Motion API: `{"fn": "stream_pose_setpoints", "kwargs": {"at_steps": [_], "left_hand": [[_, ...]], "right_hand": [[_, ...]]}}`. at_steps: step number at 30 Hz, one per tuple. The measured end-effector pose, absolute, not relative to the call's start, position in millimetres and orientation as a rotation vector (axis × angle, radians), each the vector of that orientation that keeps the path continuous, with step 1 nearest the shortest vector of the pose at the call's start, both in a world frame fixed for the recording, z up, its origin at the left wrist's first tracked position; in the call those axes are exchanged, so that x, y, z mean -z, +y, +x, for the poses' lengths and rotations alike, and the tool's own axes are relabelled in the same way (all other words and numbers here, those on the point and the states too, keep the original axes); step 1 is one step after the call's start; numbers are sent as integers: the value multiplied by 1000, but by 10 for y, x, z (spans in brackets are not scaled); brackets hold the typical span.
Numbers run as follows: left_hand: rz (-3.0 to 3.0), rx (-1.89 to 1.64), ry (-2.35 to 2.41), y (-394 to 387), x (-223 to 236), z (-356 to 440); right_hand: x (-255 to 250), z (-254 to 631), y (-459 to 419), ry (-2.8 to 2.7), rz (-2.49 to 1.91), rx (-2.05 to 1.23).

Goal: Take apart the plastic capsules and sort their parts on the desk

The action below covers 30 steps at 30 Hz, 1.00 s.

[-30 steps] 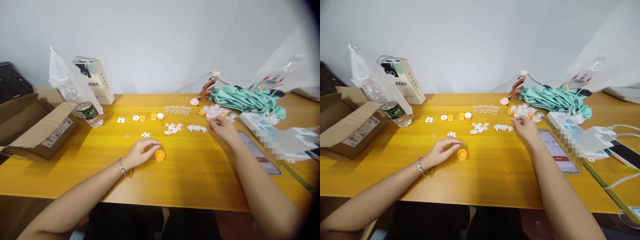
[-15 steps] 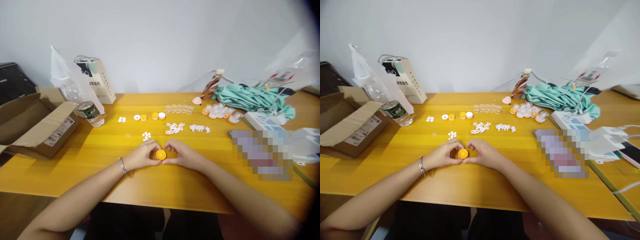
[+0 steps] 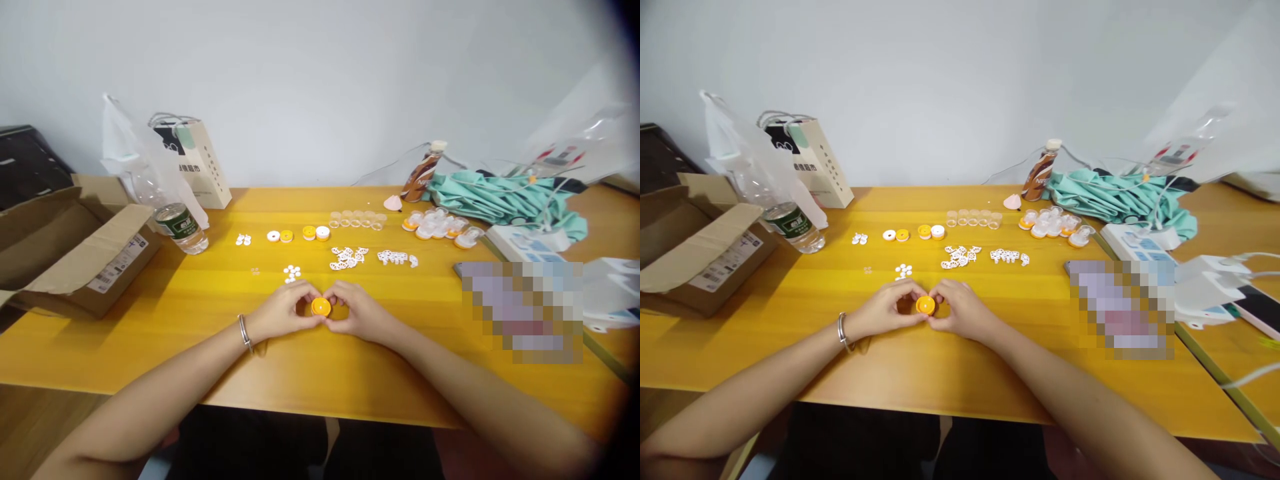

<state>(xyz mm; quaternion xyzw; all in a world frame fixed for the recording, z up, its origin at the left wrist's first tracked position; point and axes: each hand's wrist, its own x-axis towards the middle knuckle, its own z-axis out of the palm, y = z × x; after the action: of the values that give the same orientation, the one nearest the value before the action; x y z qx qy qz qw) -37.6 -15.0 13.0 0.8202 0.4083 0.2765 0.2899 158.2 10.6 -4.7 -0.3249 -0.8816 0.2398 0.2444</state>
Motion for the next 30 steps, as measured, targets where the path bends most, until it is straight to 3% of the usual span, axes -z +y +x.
{"fn": "stream_pose_setpoints", "kwargs": {"at_steps": [8,20,27,30], "left_hand": [[2147,-1048,1288,23,-105,-459],[2114,-1047,1583,941,26,-449],[2172,-1127,1504,645,-52,-513],[2263,-971,1253,313,-137,-518]], "right_hand": [[63,1603,139,-2375,-876,-700],[33,1618,138,-2372,-865,-718],[38,1631,146,-2389,-858,-717],[41,1641,153,-2394,-839,-732]]}}
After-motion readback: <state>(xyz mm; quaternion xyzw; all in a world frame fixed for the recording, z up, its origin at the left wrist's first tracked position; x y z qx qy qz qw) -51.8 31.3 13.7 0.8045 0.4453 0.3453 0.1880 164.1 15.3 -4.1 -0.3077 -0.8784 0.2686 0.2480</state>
